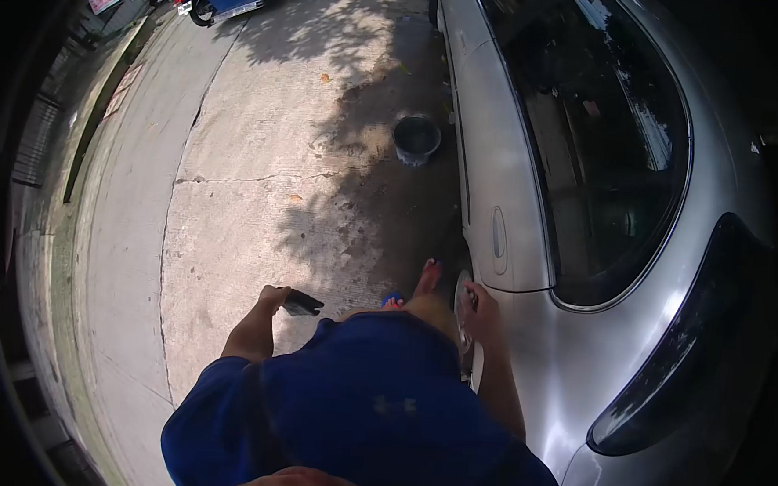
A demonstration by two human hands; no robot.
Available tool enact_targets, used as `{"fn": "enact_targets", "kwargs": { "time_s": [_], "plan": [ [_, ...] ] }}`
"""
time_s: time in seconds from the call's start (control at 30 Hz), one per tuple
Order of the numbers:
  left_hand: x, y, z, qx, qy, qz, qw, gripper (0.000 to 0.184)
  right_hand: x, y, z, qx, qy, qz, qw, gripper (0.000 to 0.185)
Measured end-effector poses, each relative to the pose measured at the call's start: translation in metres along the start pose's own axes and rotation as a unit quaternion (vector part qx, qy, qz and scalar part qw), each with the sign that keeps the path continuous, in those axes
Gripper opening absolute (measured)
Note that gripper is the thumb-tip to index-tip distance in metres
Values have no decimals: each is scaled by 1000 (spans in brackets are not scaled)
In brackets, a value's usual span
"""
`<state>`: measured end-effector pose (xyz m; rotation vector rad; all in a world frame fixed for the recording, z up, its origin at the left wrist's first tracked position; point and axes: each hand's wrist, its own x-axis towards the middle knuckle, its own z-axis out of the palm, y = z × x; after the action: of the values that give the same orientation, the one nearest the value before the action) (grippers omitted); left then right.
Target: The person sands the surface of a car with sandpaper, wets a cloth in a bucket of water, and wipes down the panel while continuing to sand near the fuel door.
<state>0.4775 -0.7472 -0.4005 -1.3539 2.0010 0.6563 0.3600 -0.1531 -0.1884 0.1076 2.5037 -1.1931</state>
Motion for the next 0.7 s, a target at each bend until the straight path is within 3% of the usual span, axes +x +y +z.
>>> {"fn": "enact_targets", "kwargs": {
  "time_s": [0.07, 0.23, 0.33, 0.5, 0.6, 0.7],
  "plan": [
    [-35, 48, -22, 7, 38, 56, 998, 60, 55, -10, -16, 17, 18, -55, 998, 35],
    [-33, 177, -29, -61, 6, 167, 984, 48, 193, -68, -80, 42, 95, -105, 989, 33],
    [-8, 254, -12, -62, 26, 238, 969, 45, 270, -67, -100, 60, 135, -154, 977, 33],
    [-14, 405, -30, -12, 7, 351, 936, 45, 337, -105, -130, 52, 121, -145, 981, 33],
    [22, 494, -22, -13, -31, 380, 924, 44, 375, -102, -141, 58, 133, -172, 974, 34],
    [82, 577, 4, 29, -51, 412, 909, 45, 401, -106, -149, 43, 140, -105, 984, 34]
  ]
}}
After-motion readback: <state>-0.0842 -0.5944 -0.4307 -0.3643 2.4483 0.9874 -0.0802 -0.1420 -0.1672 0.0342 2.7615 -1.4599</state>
